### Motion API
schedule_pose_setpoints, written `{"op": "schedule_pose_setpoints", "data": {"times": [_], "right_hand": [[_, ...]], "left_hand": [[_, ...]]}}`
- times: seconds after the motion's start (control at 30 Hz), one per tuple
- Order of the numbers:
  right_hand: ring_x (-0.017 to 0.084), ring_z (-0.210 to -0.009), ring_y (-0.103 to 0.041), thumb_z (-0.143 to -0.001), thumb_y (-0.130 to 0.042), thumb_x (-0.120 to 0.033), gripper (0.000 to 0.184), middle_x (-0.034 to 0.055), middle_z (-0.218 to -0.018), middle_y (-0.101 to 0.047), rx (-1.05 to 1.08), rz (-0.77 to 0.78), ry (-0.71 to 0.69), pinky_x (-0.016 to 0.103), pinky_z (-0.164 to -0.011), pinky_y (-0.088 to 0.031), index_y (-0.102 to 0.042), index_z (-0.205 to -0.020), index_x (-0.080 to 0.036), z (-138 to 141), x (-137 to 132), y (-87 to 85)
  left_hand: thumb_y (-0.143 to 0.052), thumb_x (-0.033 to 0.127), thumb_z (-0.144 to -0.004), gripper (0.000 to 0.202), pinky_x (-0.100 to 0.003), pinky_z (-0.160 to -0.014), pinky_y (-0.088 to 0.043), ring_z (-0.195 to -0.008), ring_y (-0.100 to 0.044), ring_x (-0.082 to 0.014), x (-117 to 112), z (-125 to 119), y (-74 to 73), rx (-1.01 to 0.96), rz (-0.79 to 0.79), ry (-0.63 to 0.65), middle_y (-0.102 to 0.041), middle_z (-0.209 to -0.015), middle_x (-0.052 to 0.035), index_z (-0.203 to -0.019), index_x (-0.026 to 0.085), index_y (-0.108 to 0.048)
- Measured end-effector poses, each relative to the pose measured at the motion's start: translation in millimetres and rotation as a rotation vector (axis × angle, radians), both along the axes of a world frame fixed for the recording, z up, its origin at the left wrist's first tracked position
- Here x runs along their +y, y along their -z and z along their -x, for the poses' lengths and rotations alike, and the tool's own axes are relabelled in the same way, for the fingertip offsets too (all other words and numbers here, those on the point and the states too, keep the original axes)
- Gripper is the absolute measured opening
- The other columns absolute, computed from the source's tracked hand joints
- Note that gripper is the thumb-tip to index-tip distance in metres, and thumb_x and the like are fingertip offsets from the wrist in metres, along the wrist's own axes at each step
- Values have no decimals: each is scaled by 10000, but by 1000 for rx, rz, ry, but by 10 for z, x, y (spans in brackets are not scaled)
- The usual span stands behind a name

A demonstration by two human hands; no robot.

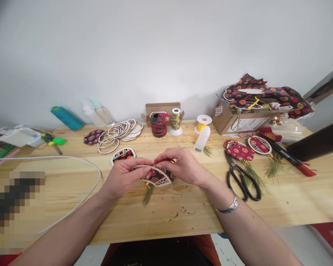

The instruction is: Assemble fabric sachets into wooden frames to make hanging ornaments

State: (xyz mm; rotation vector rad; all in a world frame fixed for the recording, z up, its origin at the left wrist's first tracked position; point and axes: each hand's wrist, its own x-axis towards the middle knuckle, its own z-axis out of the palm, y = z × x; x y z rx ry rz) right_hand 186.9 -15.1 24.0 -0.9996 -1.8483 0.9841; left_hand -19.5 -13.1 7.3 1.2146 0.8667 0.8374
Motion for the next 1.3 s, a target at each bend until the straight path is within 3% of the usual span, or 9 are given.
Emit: {"op": "schedule_pose_setpoints", "data": {"times": [0.2, 0.4, 0.63, 0.97, 1.17, 1.3], "right_hand": [[96, -650, -589, -862, -598, -185, 130, 23, -713, -675, -91, -173, 23, 225, -612, -455, -719, -827, -152, 12, -19, -13], [89, -604, -529, -858, -548, -191, 165, 0, -654, -627, -122, 2, 107, 219, -565, -416, -660, -747, -143, 22, -19, -57], [82, -552, -498, -845, -537, -213, 163, -7, -625, -607, -65, 138, 90, 210, -511, -395, -645, -746, -141, 53, -24, -60], [89, -607, -528, -860, -551, -203, 150, 4, -680, -637, -138, -2, 67, 222, -573, -423, -663, -780, -143, 27, -36, -60], [84, -604, -538, -856, -535, -126, 150, -3, -673, -642, -133, -84, 21, 218, -588, -426, -661, -778, -148, 26, -39, -74], [89, -624, -547, -863, -525, -107, 158, 3, -696, -646, -140, -133, -1, 227, -609, -429, -652, -780, -150, 21, -42, -81]], "left_hand": [[-741, 257, -768, 214, -230, -654, -556, -653, -658, -104, 20, 7, 91, -97, 32, -7, -746, -782, -15, -973, 197, -738], [-767, 208, -739, 314, -184, -677, -556, -708, -676, -87, 18, 14, 81, -114, 14, -16, -753, -870, 3, -1047, 246, -724], [-793, 216, -702, 332, -233, -740, -592, -801, -719, -142, -8, 0, 41, -69, 3, -28, -768, -948, -5, -1027, 255, -735], [-777, 266, -713, 381, -297, -746, -602, -792, -724, -181, -21, -14, -26, 25, -4, -41, -763, -969, -39, -1086, 225, -712], [-768, 235, -699, 213, -312, -810, -585, -1013, -670, -235, 1, -14, -49, 113, -251, -84, -710, -1104, -81, -910, 201, -767], [-755, 223, -710, 198, -318, -784, -590, -978, -679, -223, -2, -14, -58, 105, -253, -59, -705, -1097, -78, -908, 220, -768]]}}
